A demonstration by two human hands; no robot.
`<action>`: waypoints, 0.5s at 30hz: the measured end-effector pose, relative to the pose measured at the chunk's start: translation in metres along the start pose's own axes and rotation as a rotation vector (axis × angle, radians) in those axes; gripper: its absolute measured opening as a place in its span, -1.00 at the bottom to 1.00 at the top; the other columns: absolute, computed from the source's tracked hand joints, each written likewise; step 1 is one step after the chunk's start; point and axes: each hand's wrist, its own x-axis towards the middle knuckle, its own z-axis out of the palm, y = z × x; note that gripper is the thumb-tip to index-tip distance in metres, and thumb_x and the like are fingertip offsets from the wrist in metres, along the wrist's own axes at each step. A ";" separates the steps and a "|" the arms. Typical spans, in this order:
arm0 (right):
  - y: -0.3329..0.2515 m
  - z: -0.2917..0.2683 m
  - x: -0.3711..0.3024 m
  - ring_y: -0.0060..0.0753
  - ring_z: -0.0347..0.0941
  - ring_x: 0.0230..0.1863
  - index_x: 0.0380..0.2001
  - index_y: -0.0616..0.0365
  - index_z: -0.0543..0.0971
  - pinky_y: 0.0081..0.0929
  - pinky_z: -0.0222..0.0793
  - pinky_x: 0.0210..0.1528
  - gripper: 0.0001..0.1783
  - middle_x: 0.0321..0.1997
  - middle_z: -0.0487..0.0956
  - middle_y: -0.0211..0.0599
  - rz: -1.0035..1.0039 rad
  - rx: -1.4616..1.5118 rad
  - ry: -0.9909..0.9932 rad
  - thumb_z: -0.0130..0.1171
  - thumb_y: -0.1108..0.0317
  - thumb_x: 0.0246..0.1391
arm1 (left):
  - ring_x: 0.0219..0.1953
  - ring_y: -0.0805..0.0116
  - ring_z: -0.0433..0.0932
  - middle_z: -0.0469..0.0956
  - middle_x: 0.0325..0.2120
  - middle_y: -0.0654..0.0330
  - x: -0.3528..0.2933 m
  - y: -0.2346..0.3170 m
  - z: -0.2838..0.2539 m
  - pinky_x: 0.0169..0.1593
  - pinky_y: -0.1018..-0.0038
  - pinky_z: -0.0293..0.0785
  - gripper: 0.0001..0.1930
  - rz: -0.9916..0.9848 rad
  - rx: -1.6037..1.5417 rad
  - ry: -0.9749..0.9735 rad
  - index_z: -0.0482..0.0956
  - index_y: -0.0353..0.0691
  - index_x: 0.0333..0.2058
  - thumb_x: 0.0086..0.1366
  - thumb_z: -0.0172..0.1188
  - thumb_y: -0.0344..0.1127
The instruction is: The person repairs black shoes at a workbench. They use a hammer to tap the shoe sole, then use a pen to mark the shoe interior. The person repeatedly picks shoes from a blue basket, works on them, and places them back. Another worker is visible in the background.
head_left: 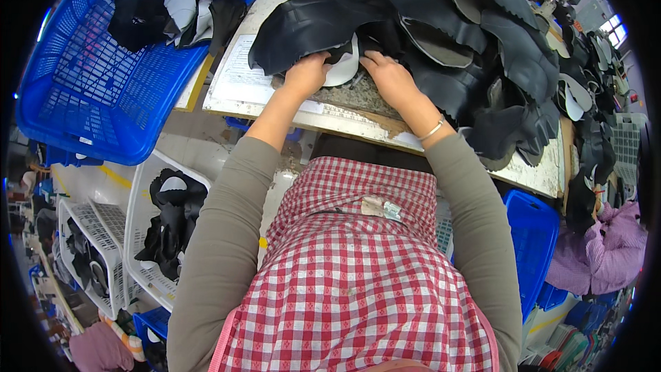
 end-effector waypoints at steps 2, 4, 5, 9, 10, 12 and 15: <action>0.014 0.016 0.007 -0.21 0.61 -0.09 -0.22 0.15 0.65 -0.39 0.63 -0.12 -0.77 -0.16 0.64 -0.30 -0.066 -0.082 -0.107 0.19 0.51 -0.01 | -0.06 -0.06 0.66 0.67 -0.12 -0.14 0.010 -0.011 -0.005 0.06 0.25 0.55 -0.60 -0.036 -0.171 -0.075 0.66 -0.26 0.01 0.27 0.32 -0.17; 0.022 0.020 0.009 -0.27 0.61 -0.12 -0.26 0.13 0.65 -0.43 0.64 -0.14 -0.80 -0.20 0.63 -0.32 -0.102 -0.096 -0.159 0.20 0.46 -0.01 | -0.04 -0.03 0.66 0.67 -0.10 -0.18 0.015 -0.018 -0.010 0.09 0.30 0.53 -0.56 -0.121 -0.413 -0.172 0.65 -0.32 0.04 0.27 0.33 -0.17; 0.023 0.018 0.009 -0.27 0.61 -0.13 -0.27 0.14 0.63 -0.41 0.63 -0.16 -0.83 -0.20 0.63 -0.32 -0.120 -0.050 -0.120 0.20 0.47 0.00 | -0.02 0.22 0.65 0.68 -0.11 -0.13 0.016 -0.020 -0.011 0.09 0.40 0.49 -0.51 -0.142 -0.452 -0.199 0.59 -0.51 0.04 0.30 0.36 -0.21; 0.009 -0.006 0.009 -0.30 0.61 -0.22 -0.32 0.20 0.55 -0.39 0.58 -0.24 -0.94 -0.22 0.63 -0.29 -0.023 0.266 0.110 0.20 0.50 0.11 | -0.02 0.20 0.65 0.67 -0.08 -0.17 0.018 -0.022 -0.009 0.09 0.42 0.49 -0.47 -0.238 -0.557 -0.232 0.55 -0.52 0.10 0.31 0.35 -0.19; 0.003 -0.011 0.009 -0.31 0.61 -0.26 -0.32 0.22 0.52 -0.40 0.56 -0.26 -0.94 -0.23 0.62 -0.28 0.043 0.392 0.187 0.20 0.49 0.16 | -0.03 0.21 0.65 0.67 -0.09 -0.15 0.017 -0.020 -0.007 0.09 0.42 0.49 -0.47 -0.235 -0.523 -0.208 0.55 -0.51 0.09 0.31 0.36 -0.18; -0.012 -0.018 0.008 -0.56 0.46 -0.50 -0.31 0.21 0.45 -0.56 0.41 -0.40 -0.81 -0.35 0.56 -0.37 0.509 0.963 0.322 0.11 0.34 0.40 | -0.04 0.23 0.66 0.68 -0.11 -0.12 0.013 -0.016 0.000 0.10 0.44 0.48 -0.46 -0.258 -0.463 -0.156 0.56 -0.50 0.09 0.30 0.37 -0.17; -0.028 -0.009 0.009 -0.63 0.38 -0.52 -0.21 0.20 0.51 -0.61 0.35 -0.45 -0.72 -0.49 0.47 -0.41 0.690 1.568 0.286 0.01 0.20 0.49 | 0.06 0.02 0.61 0.62 0.01 -0.11 0.007 -0.008 0.013 0.15 0.28 0.47 -0.42 -0.119 -0.068 0.044 0.59 -0.31 0.09 0.28 0.35 0.05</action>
